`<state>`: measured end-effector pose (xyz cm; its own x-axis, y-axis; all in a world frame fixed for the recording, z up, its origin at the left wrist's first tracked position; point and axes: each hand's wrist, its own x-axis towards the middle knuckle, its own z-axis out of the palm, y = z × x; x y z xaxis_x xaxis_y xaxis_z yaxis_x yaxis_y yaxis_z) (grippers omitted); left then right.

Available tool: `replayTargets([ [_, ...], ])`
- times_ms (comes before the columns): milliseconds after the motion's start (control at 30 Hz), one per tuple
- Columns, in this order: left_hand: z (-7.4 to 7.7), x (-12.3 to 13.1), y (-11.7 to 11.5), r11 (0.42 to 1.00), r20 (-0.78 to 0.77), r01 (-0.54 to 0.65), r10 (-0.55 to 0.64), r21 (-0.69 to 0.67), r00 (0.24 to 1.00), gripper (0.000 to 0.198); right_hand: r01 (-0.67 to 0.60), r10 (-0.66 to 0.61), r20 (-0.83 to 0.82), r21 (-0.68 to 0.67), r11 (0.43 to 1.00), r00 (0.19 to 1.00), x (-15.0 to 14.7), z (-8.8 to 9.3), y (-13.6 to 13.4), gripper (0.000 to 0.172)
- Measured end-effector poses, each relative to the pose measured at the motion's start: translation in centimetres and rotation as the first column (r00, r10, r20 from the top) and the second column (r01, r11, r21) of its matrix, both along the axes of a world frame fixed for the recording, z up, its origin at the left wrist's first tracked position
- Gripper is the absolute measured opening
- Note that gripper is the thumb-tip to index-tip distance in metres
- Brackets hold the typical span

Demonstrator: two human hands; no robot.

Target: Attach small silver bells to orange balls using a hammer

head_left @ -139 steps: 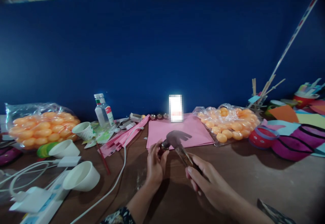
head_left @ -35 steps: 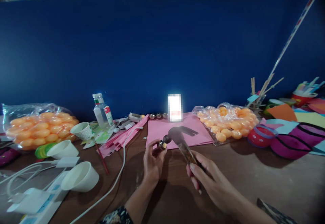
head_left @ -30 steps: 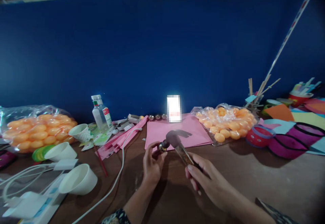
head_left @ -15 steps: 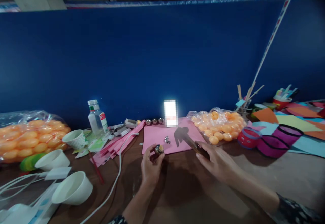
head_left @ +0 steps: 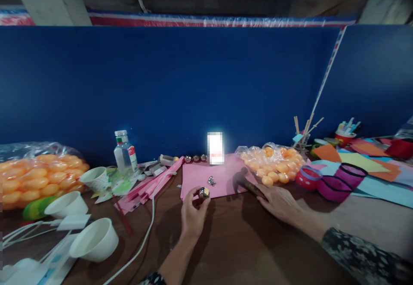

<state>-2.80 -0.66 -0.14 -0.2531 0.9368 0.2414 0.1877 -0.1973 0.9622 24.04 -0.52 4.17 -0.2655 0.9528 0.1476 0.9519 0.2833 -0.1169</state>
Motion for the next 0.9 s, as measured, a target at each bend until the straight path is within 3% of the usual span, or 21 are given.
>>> replayTargets([
  [467, -0.3, -0.1, 0.1, 0.999, 0.008, -0.006, 0.006, 0.044, 1.000, 0.037, -0.062, 0.054, 0.082, 0.096, 0.993, 0.995, 0.1, -1.2, -0.1, 0.048],
  [600, -0.2, -0.1, 0.1, 0.998, 0.029, -0.016, 0.014, 0.061, 0.999, 0.037, -0.082, 0.068, 0.100, 0.146, 0.986, 0.993, -0.3, -0.1, -0.4, 0.051],
  [700, 0.0, 0.0, 0.0, 0.997, 0.023, -0.009, 0.007, 0.077, 1.000, 0.036, -0.079, 0.065, 0.086, 0.171, 0.982, 0.994, -1.7, 1.3, -0.2, 0.042],
  [800, 0.0, 0.1, -0.1, 0.998, 0.032, 0.000, -0.002, 0.060, 0.999, 0.036, -0.152, 0.148, 0.039, 0.170, 0.974, 0.988, -4.3, 2.5, 0.2, 0.026],
  [900, 0.0, 0.1, 0.0, 0.998, 0.039, -0.006, 0.004, 0.058, 0.999, 0.035, -0.247, 0.244, 0.035, 0.125, 0.961, 0.969, -7.1, 3.2, 0.5, 0.020],
])
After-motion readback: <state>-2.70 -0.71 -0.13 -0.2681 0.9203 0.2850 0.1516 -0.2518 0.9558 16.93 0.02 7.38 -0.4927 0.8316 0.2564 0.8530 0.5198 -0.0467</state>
